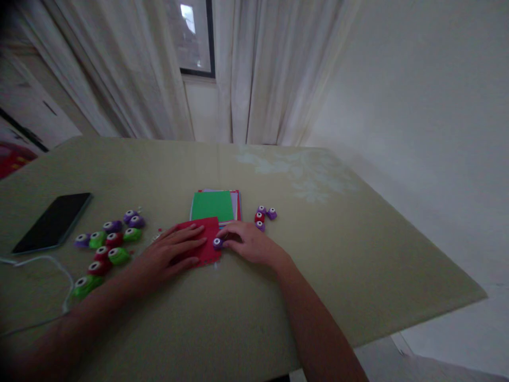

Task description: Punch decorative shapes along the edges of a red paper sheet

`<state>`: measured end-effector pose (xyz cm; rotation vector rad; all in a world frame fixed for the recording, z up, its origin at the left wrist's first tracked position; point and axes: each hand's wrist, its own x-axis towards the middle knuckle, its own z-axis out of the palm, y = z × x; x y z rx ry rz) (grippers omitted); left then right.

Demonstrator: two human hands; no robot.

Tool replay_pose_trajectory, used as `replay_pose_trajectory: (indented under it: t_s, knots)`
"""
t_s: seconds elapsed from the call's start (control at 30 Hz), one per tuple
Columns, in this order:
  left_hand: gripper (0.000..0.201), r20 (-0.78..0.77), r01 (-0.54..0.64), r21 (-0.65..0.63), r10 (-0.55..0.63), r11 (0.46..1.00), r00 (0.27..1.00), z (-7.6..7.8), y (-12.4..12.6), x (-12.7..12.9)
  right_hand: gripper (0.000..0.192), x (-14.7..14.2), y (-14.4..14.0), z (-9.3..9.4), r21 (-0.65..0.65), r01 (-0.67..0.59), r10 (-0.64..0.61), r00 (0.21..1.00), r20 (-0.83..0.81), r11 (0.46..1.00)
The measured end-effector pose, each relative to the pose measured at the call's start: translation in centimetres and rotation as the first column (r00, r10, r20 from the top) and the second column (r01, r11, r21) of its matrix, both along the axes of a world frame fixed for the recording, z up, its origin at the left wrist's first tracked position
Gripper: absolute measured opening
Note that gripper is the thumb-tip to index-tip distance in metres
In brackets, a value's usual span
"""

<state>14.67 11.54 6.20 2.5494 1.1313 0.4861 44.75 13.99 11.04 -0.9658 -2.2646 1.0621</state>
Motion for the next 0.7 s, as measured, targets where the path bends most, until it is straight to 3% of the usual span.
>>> replay_pose_trajectory:
  t_s: [0.7]
  knots:
    - [0.045,-0.067,0.009,0.076,-0.004,0.997,0.998,0.09,0.07,0.12,0.022,0.25,0.08,-0.06,-0.023,-0.020,0.020,1.000,0.010,1.000]
